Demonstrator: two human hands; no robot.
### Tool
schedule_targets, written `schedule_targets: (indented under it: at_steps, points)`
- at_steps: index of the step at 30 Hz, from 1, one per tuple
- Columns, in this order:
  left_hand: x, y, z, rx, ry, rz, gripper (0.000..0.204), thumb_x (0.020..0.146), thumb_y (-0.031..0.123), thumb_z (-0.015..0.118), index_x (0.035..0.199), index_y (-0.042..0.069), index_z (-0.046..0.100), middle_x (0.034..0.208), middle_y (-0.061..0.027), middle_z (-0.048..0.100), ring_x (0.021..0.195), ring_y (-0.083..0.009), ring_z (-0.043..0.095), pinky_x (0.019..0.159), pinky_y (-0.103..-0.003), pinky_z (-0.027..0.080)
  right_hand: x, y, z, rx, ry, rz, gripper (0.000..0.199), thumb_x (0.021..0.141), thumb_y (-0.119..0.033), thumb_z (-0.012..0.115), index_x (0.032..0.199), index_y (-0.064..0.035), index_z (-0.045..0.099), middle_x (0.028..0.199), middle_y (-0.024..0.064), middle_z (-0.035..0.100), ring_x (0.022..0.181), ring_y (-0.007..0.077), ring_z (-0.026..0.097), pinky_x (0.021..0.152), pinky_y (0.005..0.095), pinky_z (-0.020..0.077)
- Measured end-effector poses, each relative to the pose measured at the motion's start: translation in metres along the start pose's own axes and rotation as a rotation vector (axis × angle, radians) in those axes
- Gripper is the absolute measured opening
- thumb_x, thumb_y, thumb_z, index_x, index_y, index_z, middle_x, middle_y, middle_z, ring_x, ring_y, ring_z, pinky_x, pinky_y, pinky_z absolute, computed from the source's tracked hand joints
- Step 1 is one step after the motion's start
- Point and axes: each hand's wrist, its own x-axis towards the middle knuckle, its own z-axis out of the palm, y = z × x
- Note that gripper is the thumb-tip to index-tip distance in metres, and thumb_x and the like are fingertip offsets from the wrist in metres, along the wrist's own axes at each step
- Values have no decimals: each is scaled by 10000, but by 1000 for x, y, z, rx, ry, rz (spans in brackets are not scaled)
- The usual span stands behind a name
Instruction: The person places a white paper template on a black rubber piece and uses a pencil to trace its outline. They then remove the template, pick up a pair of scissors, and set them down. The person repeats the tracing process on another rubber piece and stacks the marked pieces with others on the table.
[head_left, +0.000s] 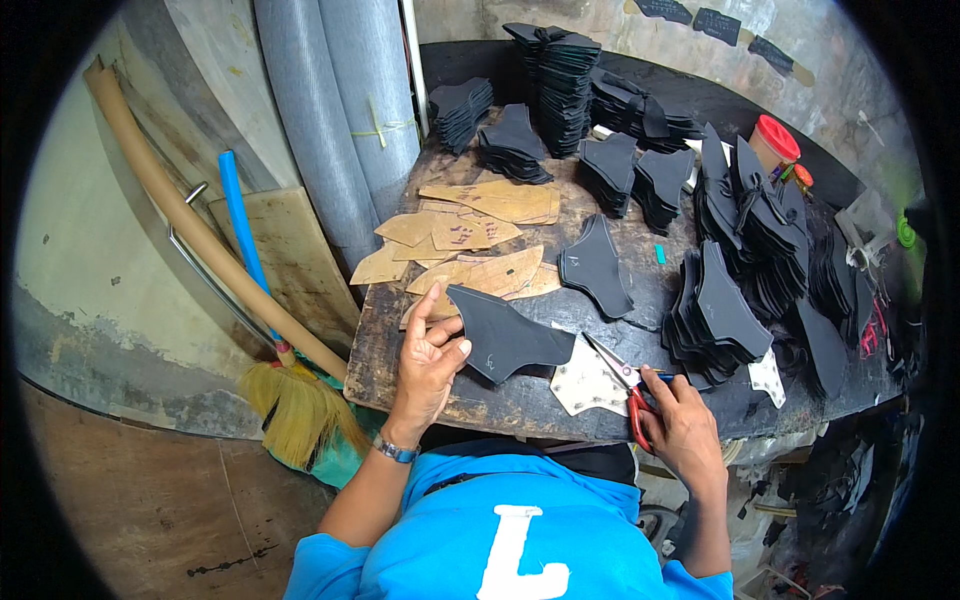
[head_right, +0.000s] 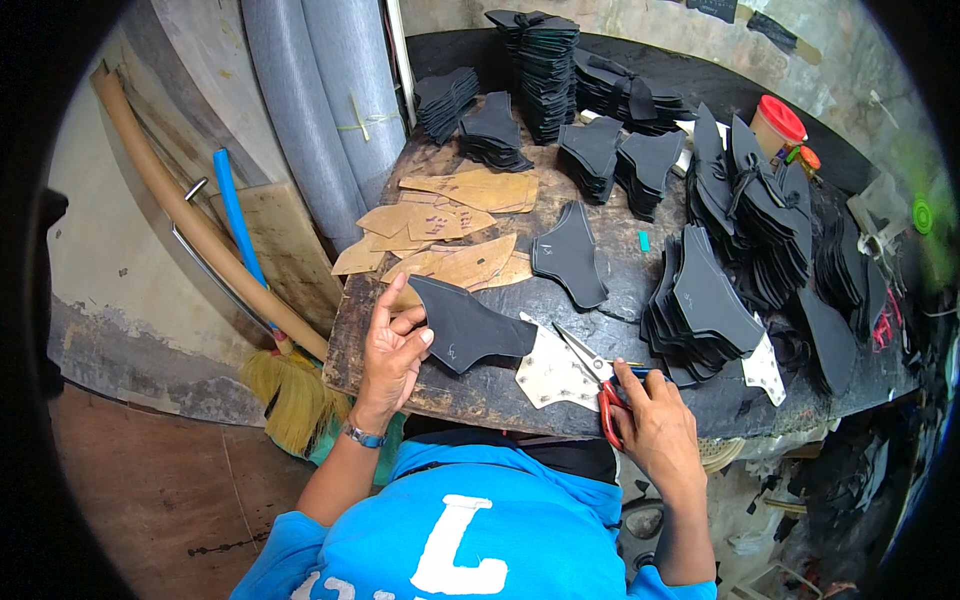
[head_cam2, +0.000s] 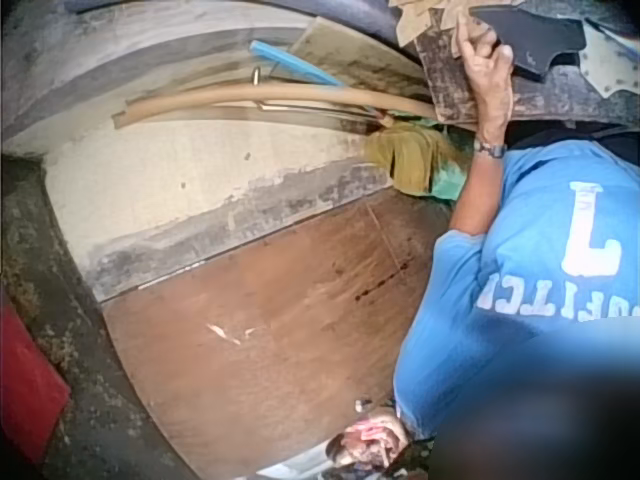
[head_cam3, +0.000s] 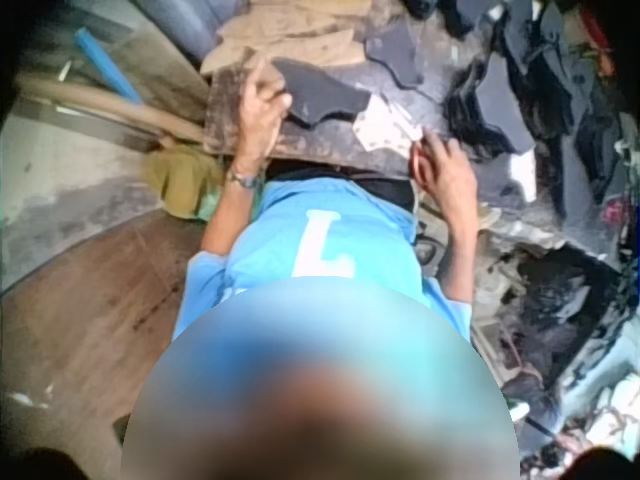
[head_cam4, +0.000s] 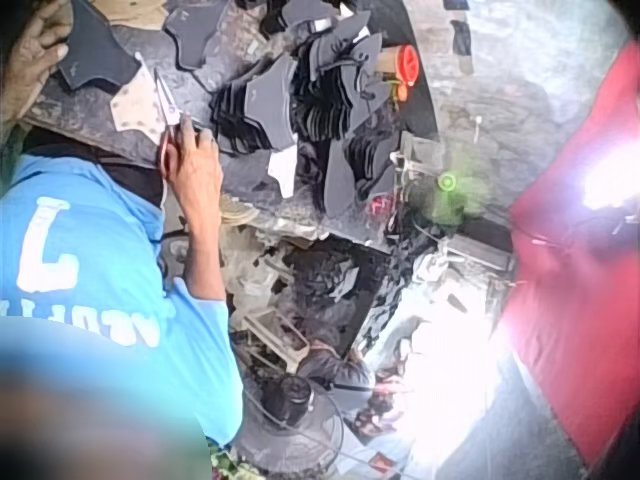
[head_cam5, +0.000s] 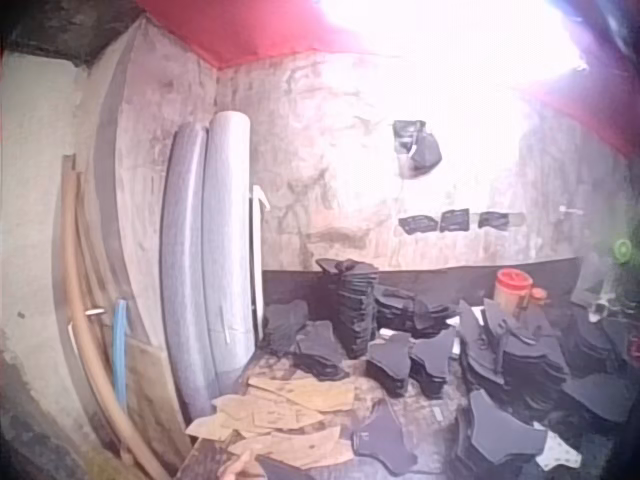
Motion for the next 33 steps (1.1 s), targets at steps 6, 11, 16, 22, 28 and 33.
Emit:
schedule_targets:
  at_steps: [6, 11, 16, 22, 28, 33]
  points:
    - [-1, 2, 1, -6, 3, -9, 826, 912, -78, 628, 1597, 126, 215, 1139, -74, 574, 1022, -86, 563, 900, -227, 500, -2, 0, 3, -14, -12, 38, 595, 863, -143, 715, 1428, -140, 530, 991, 167, 521, 898, 357, 590, 791, 462, 500]
    - [-1, 3, 1, -17, -8, 1, 823, 908, -84, 629, 1593, 119, 221, 1142, -78, 592, 1030, -91, 583, 891, -230, 509, -2, 0, 3, -19, -40, 47, 584, 890, -196, 699, 1445, -171, 520, 997, 166, 508, 908, 348, 580, 780, 461, 502]
    - [-1, 3, 4, -44, 7, 11, 831, 897, -96, 639, 1589, 115, 230, 1148, -69, 609, 1040, -91, 587, 895, -232, 514, -3, 0, 3, -12, -49, 51, 569, 907, -222, 687, 1447, -157, 520, 998, 173, 517, 930, 346, 583, 793, 462, 507]
    - [-1, 1, 5, -19, 22, 30, 835, 891, -111, 631, 1588, 111, 229, 1117, -60, 659, 845, -42, 604, 688, -166, 496, -3, 2, 6, 10, 20, 30, 572, 899, -171, 690, 1444, -161, 516, 1005, 179, 503, 913, 365, 581, 791, 458, 501]
    - [0, 5, 8, 78, -38, 24, 819, 911, -99, 604, 1592, 84, 186, 1176, -136, 637, 1081, -155, 646, 950, -275, 524, -3, 1, 0, -241, 59, -12, 543, 909, -142, 663, 1434, -143, 526, 1042, 165, 524, 951, 325, 548, 837, 427, 450]
    - [-1, 3, 6, 34, -63, 19, 811, 914, -93, 609, 1591, 84, 198, 1167, -131, 638, 1077, -150, 640, 952, -274, 518, 5, -10, -2, -95, 88, -81, 463, 897, -108, 665, 1350, -59, 583, 1035, 166, 535, 954, 312, 534, 840, 413, 431]
